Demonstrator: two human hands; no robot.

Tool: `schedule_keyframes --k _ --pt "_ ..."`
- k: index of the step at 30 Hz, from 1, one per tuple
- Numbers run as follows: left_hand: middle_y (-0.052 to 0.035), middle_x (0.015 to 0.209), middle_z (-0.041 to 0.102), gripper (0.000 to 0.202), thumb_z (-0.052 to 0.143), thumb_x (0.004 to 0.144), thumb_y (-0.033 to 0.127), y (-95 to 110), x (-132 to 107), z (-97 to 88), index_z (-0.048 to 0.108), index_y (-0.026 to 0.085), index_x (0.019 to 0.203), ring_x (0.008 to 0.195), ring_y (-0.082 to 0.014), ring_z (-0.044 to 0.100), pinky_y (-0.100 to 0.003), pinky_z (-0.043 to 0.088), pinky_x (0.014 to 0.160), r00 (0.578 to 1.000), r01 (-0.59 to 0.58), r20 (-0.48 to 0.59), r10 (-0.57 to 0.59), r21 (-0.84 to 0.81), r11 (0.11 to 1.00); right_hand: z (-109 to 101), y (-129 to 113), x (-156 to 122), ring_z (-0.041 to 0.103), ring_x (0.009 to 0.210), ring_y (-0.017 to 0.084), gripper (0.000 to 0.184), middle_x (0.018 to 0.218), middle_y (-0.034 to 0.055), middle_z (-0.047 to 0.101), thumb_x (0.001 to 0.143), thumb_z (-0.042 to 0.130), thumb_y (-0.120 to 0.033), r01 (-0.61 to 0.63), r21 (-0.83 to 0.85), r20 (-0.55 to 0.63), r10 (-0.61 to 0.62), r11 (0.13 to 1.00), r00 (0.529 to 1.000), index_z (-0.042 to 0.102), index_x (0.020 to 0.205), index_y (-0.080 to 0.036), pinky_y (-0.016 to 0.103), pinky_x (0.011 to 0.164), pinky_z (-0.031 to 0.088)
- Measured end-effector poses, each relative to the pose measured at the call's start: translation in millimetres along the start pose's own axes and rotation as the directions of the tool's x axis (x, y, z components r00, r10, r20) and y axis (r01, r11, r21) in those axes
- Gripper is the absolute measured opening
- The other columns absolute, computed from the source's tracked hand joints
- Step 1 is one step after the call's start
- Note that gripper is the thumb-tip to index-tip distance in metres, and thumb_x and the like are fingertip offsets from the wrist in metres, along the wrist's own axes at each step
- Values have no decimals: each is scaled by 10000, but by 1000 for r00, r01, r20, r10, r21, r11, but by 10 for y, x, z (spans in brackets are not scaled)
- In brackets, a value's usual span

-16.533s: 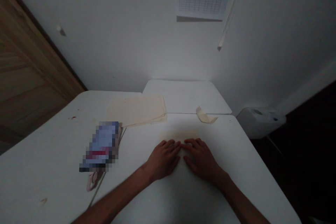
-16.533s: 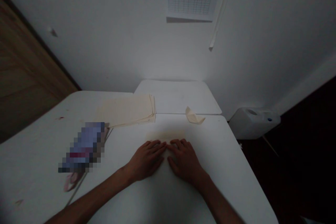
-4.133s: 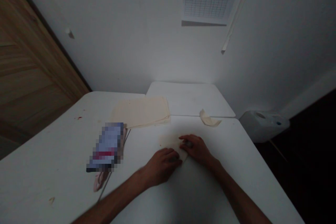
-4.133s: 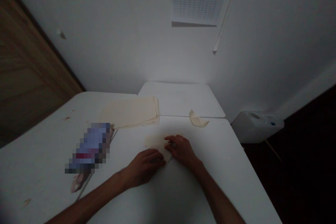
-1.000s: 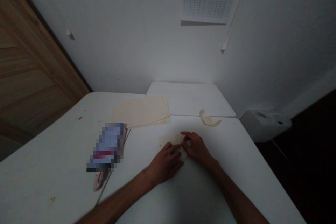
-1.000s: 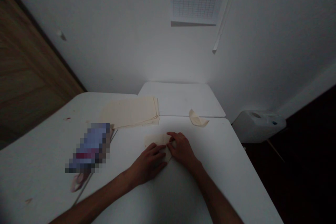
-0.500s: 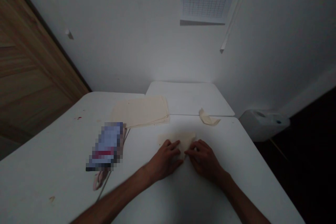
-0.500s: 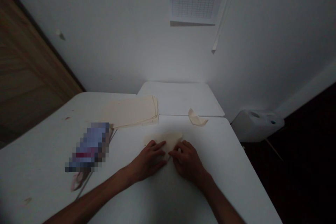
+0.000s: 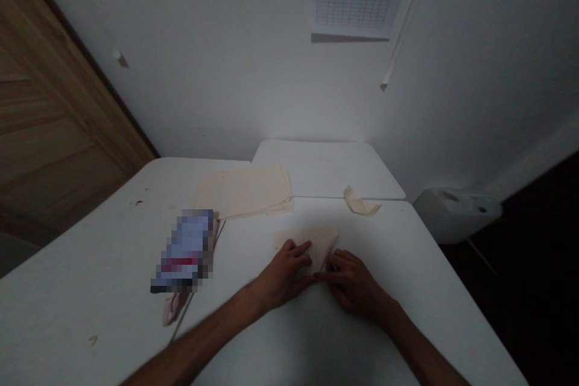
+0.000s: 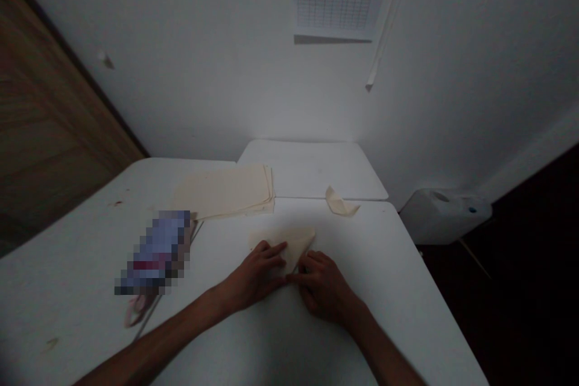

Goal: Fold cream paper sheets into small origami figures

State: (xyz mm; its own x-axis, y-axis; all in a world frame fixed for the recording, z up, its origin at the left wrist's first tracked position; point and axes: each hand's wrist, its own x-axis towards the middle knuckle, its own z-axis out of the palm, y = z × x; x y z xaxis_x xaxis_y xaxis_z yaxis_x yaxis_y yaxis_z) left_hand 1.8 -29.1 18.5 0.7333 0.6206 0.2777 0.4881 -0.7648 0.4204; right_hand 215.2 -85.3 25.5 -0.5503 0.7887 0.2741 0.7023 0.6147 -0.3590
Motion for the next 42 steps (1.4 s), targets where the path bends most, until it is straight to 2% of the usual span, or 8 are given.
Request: schedule_keyframes --k 4,11,26,34,42 --pt "-111 1311 552 193 656 828 374 -16 5 12 631 188 875 1001 -240 546 -401 460 830 1000 -9 -1 9 10 1000 12 -13 -6 471 776 192 400 795 24 560 770 570 -111 -14 -48 -13 13 999 1000 679 1086 -330 317 706 375" --pt "-103 1314 551 152 676 811 328 19 24 -48 637 193 867 989 -243 549 -393 449 818 999 -3 44 2 19 1000 89 -17 -25 475 778 205 243 758 46 566 806 593 -175 -120 -175 -60 111 977 992 707 986 -291 333 714 365" --pt "-93 1347 528 172 694 795 310 41 18 -72 642 190 907 989 -245 507 -404 445 840 997 21 67 -21 -4 1000 43 222 -38 516 793 216 241 782 61 615 847 566 -206 -353 -294 -162 318 888 934 692 1039 -281 316 701 396" --pt "-81 1384 494 179 661 821 343 64 25 -121 639 199 925 1053 -258 492 -413 417 904 990 69 128 -65 -28 997 -48 266 6 535 873 201 283 871 54 649 895 495 -240 -468 -344 -151 444 814 883 656 1128 -261 298 796 387" --pt "-63 1409 470 184 639 830 332 68 5 -130 639 205 964 1063 -265 480 -422 414 913 990 84 115 -77 -63 994 19 283 -15 541 885 207 282 880 60 647 922 456 -257 -484 -364 -190 445 796 875 638 1134 -219 309 800 396"
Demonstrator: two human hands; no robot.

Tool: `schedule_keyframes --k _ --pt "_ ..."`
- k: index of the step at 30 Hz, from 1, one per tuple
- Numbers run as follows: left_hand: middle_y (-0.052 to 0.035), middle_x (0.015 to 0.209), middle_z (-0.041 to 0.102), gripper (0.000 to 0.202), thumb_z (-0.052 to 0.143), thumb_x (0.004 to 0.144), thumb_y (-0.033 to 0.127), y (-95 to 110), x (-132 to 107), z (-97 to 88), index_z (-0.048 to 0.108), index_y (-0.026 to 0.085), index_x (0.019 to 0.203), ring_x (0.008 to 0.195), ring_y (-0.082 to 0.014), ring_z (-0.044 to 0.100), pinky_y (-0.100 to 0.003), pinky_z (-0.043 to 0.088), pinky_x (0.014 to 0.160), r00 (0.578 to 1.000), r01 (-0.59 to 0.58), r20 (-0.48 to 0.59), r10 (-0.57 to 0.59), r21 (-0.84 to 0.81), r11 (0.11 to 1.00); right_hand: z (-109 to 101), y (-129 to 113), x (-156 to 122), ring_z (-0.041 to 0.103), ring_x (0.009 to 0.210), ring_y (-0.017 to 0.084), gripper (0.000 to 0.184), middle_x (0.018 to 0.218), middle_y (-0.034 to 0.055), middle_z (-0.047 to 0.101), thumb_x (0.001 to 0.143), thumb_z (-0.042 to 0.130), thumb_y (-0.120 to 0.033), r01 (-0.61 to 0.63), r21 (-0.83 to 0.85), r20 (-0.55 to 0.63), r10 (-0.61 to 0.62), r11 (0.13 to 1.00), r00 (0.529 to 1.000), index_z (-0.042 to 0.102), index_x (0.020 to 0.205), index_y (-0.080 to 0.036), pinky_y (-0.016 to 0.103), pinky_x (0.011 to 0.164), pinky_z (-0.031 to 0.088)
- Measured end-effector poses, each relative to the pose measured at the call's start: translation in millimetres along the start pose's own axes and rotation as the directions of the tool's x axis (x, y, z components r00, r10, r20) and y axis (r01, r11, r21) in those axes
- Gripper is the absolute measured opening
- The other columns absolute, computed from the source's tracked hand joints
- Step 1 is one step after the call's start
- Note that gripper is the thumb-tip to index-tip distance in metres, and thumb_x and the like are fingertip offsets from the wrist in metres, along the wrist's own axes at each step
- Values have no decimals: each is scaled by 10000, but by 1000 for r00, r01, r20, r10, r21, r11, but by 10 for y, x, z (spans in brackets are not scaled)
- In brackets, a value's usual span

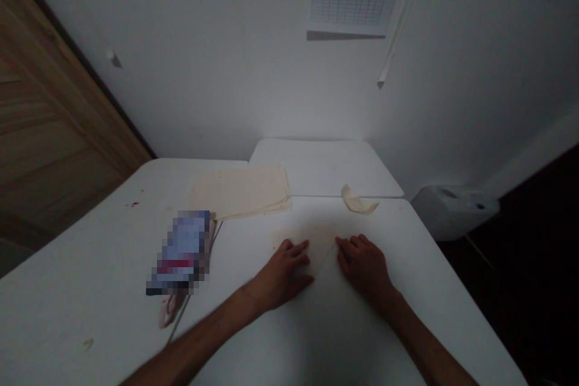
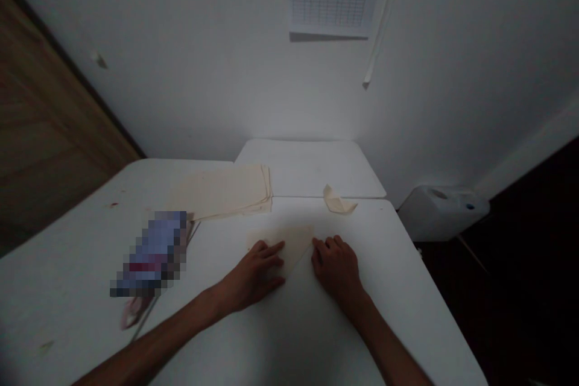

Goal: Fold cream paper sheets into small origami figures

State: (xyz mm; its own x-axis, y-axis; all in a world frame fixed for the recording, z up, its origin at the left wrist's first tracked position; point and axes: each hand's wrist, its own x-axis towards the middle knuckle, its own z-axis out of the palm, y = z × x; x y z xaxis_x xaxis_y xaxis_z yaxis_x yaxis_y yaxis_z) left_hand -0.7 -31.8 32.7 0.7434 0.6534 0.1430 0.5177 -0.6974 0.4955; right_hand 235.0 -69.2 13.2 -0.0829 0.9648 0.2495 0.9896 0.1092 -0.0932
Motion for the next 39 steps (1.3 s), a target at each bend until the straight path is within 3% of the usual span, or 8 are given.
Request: schedule_keyframes --k 5,9,12,19,26,30,35,39 --pt "-63 1400 478 195 664 809 331 5 -4 1 641 205 956 1063 -266 475 -434 416 919 1000 19 -11 -20 -27 999 -6 -27 -63 538 849 186 308 900 57 629 893 478 -181 171 63 32 -173 983 984 615 1166 -222 287 766 393" --pt "-59 1383 495 186 678 796 304 10 5 -5 649 209 953 1055 -261 483 -428 425 910 1000 26 -14 -26 -40 999 -79 -120 -161 516 768 164 321 839 26 593 891 483 -188 388 183 106 -411 903 906 600 1175 -282 276 687 361" --pt "-56 1389 491 183 678 798 306 0 9 1 650 209 951 1045 -258 486 -418 430 905 1000 27 -6 -27 -30 999 -138 -183 -217 501 757 162 338 835 14 577 897 475 -191 429 230 120 -463 873 878 585 1192 -314 287 684 342" --pt "-61 1371 510 199 670 810 349 -11 23 19 663 208 951 1023 -254 491 -410 437 894 1000 31 6 -31 2 1000 -149 -206 -230 490 776 173 434 848 12 566 879 503 -184 408 234 158 -448 883 880 542 1256 -396 298 707 336" --pt "-74 1403 478 211 669 812 335 24 23 -39 655 202 976 1033 -261 475 -437 435 914 999 27 29 -27 7 1000 -69 -68 -88 522 825 182 382 874 38 599 880 489 -185 115 120 140 -132 986 981 603 1210 -341 289 755 367" --pt "-83 1392 487 195 633 842 327 8 -4 -32 666 201 987 1030 -259 474 -439 444 907 1000 9 7 -9 -3 1000 -55 -1 0 543 831 182 348 891 52 614 917 452 -259 4 55 101 -10 999 995 589 1235 -294 284 752 384" --pt "-88 1343 523 259 442 946 226 -57 -74 -5 670 221 1068 1027 -228 490 -413 452 899 996 -74 -61 72 -20 997 -40 -43 9 555 849 192 328 912 67 626 945 423 -365 -3 27 57 2 1000 998 603 1198 -257 300 770 398" --pt "-70 1332 528 223 543 903 269 -107 -96 -1 658 245 1093 1104 -254 467 -443 426 951 994 -21 -102 25 38 999 -64 -107 40 529 911 228 269 957 93 610 915 492 -342 99 37 -27 -98 994 995 632 1101 -207 351 830 400"
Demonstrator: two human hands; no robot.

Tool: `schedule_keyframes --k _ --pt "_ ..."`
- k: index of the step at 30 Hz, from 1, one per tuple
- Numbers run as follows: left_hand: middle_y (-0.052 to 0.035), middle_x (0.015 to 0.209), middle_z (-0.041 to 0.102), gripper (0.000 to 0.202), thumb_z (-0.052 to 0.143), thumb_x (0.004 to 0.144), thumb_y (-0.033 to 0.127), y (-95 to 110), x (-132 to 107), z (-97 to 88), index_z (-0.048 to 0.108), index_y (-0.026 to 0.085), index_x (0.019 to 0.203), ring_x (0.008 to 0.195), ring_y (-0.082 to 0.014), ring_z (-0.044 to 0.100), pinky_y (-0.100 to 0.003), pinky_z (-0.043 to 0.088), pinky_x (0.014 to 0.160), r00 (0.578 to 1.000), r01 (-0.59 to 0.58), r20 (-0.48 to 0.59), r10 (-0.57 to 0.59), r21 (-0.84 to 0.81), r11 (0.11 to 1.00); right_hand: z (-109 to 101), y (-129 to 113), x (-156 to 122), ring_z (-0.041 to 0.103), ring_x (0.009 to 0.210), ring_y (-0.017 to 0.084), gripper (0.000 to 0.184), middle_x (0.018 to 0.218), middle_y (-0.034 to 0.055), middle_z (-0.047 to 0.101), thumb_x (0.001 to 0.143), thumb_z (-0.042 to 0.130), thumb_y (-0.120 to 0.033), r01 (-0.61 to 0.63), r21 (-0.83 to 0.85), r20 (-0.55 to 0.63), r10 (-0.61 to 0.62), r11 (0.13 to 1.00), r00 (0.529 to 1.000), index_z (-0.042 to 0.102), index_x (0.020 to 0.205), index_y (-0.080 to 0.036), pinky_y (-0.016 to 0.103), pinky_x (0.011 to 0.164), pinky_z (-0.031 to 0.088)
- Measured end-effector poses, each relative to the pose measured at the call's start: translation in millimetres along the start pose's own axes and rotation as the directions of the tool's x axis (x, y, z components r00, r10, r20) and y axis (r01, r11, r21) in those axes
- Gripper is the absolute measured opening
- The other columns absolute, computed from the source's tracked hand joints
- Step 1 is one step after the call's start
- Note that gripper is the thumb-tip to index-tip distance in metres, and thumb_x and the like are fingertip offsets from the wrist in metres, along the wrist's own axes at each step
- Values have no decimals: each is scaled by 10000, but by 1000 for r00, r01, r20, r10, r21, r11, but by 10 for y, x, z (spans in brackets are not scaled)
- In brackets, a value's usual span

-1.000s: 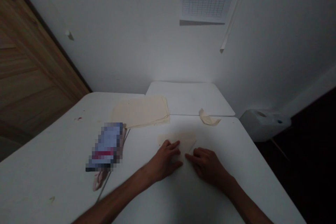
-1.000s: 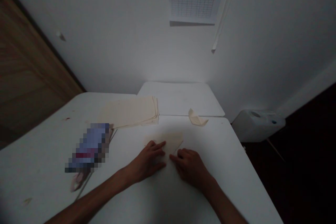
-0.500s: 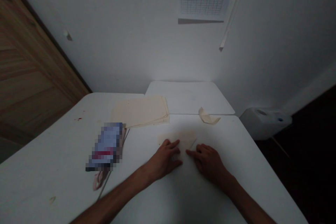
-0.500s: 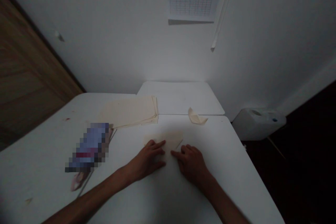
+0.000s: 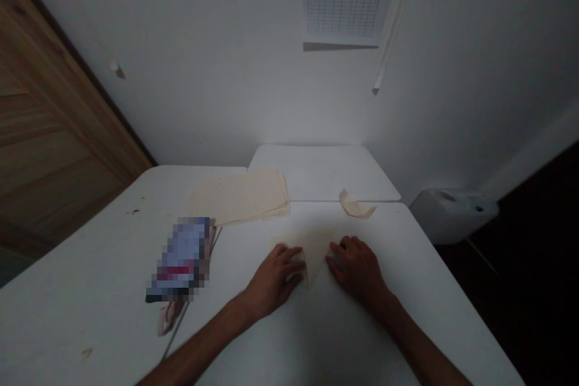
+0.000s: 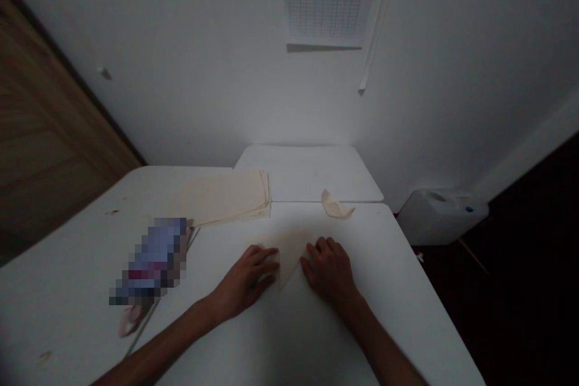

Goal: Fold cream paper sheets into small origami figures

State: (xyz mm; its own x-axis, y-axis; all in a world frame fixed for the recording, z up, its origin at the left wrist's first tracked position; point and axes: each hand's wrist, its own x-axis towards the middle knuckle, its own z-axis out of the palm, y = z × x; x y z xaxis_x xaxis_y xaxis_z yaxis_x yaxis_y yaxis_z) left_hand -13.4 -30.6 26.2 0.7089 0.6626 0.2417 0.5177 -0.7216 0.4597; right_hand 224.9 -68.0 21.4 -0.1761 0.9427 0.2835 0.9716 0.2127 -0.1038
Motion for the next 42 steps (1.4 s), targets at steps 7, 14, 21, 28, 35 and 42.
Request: schedule_keyframes --k 7,14,21,28,35,42 --pt "-65 1242 578 380 711 779 327 -54 42 -31 614 232 1134 1134 -270 475 -442 402 983 996 76 -49 -74 51 996 -18 -152 140 508 985 199 241 1095 82 593 923 481 -192 300 204 11 -308 932 951 626 1111 -229 345 886 400" --pt "-60 1139 609 416 755 734 316 -85 129 -108 619 213 1113 1070 -248 517 -400 414 950 997 72 -15 -72 11 997 -89 -227 178 476 1037 224 289 1140 76 562 898 516 -248 230 217 96 -255 949 962 605 1173 -264 363 890 365" --pt "-76 1090 594 470 761 709 363 -183 248 -173 619 211 1131 1026 -264 533 -393 427 895 987 152 44 -156 96 984 -115 -248 192 469 1040 233 372 1146 76 556 872 534 -256 200 196 132 -228 960 965 554 1243 -275 374 895 352" --pt "-30 868 619 441 768 691 387 -200 316 -212 632 222 1077 906 -246 547 -358 415 809 978 182 82 -191 111 977 -134 -264 188 469 1036 232 357 1148 77 552 878 517 -245 208 180 128 -233 961 964 558 1232 -275 372 892 347" --pt "-52 1020 582 359 761 695 374 -193 308 -170 638 227 998 983 -255 529 -362 417 833 977 202 42 -207 107 974 -149 -265 195 472 1028 226 357 1132 64 555 869 532 -235 208 191 130 -235 959 963 562 1220 -286 367 891 358" --pt "-52 1016 578 307 758 713 318 -138 370 -158 657 233 989 989 -250 524 -364 427 849 981 182 47 -186 77 980 -111 -258 191 481 1024 219 316 1115 58 566 876 537 -252 198 159 126 -218 967 968 585 1185 -294 364 888 360"
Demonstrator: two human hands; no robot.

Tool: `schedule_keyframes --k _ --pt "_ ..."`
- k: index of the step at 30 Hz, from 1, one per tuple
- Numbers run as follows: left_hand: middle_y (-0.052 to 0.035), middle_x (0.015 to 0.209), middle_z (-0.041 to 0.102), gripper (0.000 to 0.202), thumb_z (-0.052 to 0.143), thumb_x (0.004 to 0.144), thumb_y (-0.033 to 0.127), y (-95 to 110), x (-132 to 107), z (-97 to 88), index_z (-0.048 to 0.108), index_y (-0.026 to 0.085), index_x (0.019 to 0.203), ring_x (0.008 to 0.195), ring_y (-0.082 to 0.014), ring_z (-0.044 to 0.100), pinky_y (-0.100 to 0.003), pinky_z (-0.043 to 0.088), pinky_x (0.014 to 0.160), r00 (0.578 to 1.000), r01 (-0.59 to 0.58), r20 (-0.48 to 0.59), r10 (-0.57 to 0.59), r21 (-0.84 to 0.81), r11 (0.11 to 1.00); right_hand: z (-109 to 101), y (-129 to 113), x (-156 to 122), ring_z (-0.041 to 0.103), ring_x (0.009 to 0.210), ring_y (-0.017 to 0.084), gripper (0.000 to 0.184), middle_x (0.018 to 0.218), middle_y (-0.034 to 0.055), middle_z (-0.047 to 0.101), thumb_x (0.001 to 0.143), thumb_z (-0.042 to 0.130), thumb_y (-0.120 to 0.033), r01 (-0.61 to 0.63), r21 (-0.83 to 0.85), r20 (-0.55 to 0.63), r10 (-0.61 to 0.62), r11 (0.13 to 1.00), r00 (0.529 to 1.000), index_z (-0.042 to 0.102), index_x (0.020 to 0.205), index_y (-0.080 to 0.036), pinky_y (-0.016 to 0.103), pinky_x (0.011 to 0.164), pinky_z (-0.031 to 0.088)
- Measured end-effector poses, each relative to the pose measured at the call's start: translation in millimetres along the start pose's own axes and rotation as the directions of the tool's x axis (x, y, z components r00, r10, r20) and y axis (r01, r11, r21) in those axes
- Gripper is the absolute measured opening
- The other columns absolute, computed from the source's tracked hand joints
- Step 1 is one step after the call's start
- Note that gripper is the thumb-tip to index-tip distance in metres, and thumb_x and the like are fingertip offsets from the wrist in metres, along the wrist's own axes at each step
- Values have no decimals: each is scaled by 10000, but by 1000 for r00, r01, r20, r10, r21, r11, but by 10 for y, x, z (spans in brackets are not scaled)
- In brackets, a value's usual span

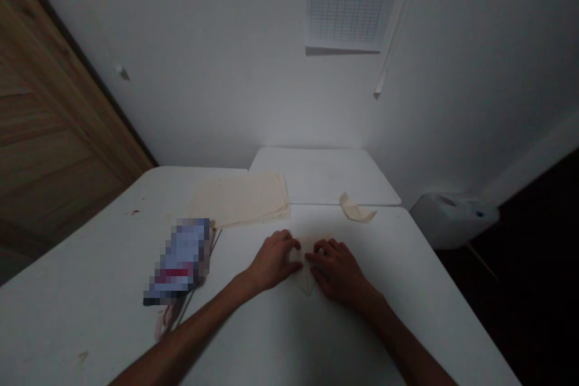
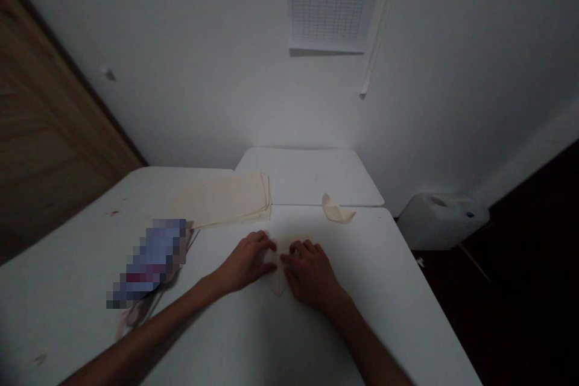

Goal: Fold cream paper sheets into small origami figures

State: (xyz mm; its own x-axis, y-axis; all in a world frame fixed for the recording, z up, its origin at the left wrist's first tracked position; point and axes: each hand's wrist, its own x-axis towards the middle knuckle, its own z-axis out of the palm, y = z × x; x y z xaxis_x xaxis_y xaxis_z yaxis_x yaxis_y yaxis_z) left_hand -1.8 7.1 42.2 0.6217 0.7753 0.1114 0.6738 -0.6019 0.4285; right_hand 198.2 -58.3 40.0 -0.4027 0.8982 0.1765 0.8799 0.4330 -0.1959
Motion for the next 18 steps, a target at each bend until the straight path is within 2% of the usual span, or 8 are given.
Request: schedule_keyframes --k 5,8,13,18 --pt "-48 1005 583 208 690 799 345 -32 -64 91 692 257 987 970 -235 525 -373 419 839 996 -49 -77 48 -8 999 15 -4 -7 479 1030 220 324 1121 63 564 883 527 -257 2 14 -11 -2 1000 1000 575 1202 -287 366 894 357" --pt "-54 1022 580 222 649 833 339 -20 -115 127 679 265 1040 981 -241 518 -386 414 845 993 -65 -100 68 32 997 22 -8 -12 473 1036 227 320 1123 67 562 880 521 -246 -2 25 -20 2 1000 1000 580 1192 -281 375 903 352" --pt "-72 1085 557 428 729 744 407 -11 -94 111 630 242 1127 1007 -263 509 -389 418 855 995 -60 -75 65 67 996 14 -4 -16 469 1029 231 316 1121 72 557 875 524 -243 0 43 -28 1 999 1000 584 1185 -268 374 900 348" --pt "-43 965 601 379 764 696 388 -67 14 55 656 232 1024 937 -237 546 -347 427 822 1000 -23 -6 23 -6 1000 13 -3 -24 467 1020 223 310 1113 66 555 881 520 -248 6 46 -24 -5 999 1000 578 1185 -271 368 892 348"
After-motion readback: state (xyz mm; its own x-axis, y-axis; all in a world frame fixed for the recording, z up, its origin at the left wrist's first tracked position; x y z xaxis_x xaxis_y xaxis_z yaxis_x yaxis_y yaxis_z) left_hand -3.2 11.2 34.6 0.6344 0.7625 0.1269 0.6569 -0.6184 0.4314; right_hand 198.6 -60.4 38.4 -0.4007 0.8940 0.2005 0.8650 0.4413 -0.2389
